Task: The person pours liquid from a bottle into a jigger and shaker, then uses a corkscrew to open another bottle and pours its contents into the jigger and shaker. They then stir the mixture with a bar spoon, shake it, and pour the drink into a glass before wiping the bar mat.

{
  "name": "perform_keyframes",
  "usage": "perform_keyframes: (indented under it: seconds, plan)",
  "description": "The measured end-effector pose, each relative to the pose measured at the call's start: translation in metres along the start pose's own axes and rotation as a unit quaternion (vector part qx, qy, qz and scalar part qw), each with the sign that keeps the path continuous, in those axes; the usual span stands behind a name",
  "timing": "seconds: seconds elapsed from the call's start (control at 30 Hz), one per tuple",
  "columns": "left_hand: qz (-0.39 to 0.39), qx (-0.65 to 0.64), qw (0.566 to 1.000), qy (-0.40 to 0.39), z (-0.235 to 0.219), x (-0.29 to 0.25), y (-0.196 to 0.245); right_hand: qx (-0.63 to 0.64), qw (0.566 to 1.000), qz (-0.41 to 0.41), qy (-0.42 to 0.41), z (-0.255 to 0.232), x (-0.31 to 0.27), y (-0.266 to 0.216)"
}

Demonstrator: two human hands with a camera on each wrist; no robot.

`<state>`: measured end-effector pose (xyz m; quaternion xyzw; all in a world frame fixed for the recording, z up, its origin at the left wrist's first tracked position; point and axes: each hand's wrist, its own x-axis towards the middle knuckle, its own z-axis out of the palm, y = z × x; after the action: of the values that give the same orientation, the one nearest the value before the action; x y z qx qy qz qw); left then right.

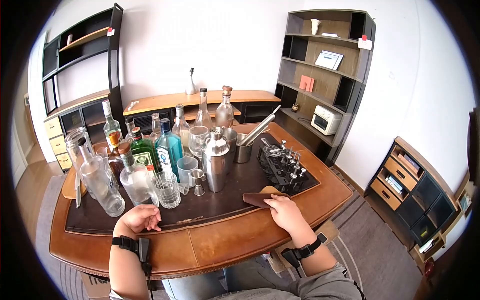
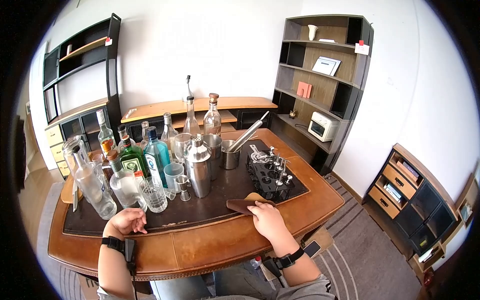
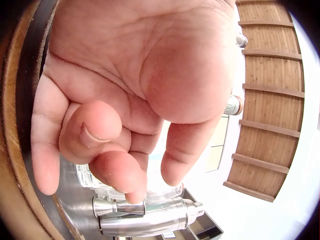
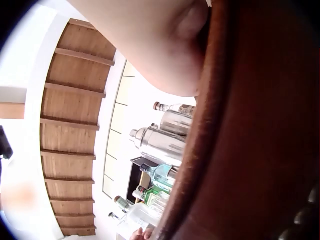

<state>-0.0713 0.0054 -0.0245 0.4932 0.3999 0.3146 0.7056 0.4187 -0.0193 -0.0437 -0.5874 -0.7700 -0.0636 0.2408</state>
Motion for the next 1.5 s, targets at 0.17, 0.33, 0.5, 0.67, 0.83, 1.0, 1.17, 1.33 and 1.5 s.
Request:
perform_keyframes:
  seconds: [0.17, 0.33, 0.5, 0.67, 0.83, 1.0, 1.17, 1.33, 1.5]
  plan:
    - [-0.005, 0.010, 1.000, 0.012, 0.002, 0.001, 0.001, -0.066, 0.991, 0.119, -0.016, -0.018, 0.010, -0.014]
    - [-0.006, 0.007, 1.000, 0.005, -0.001, 0.003, -0.001, 0.077, 0.986, 0.141, -0.040, 0.001, 0.030, 0.016]
    - [-0.010, 0.015, 1.000, 0.010, 0.002, 0.002, 0.001, 0.460, 0.856, 0.228, -0.060, 0.021, 0.033, 0.055]
    - [-0.010, 0.015, 1.000, 0.011, 0.004, 0.002, 0.002, 0.336, 0.926, 0.170, -0.021, -0.001, 0.018, 0.032]
    - [-0.011, 0.014, 1.000, 0.009, 0.003, 0.002, 0.001, 0.345, 0.915, 0.199, 0.067, 0.012, 0.014, 0.047]
    - [-0.013, 0.023, 1.000, 0.014, 0.006, 0.001, 0.005, 0.315, 0.920, 0.207, 0.105, 0.003, 0.002, 0.057]
    - [-0.011, 0.020, 1.000, 0.016, 0.006, 0.001, 0.004, 0.245, 0.953, 0.162, 0.071, -0.022, -0.026, 0.048]
    - [-0.009, 0.024, 0.999, 0.021, 0.009, 0.000, 0.005, 0.342, 0.928, 0.124, 0.077, -0.033, -0.069, 0.063]
    - [-0.006, 0.097, 0.995, 0.025, 0.018, 0.000, 0.002, 0.494, 0.857, 0.122, 0.078, -0.045, -0.097, 0.089]
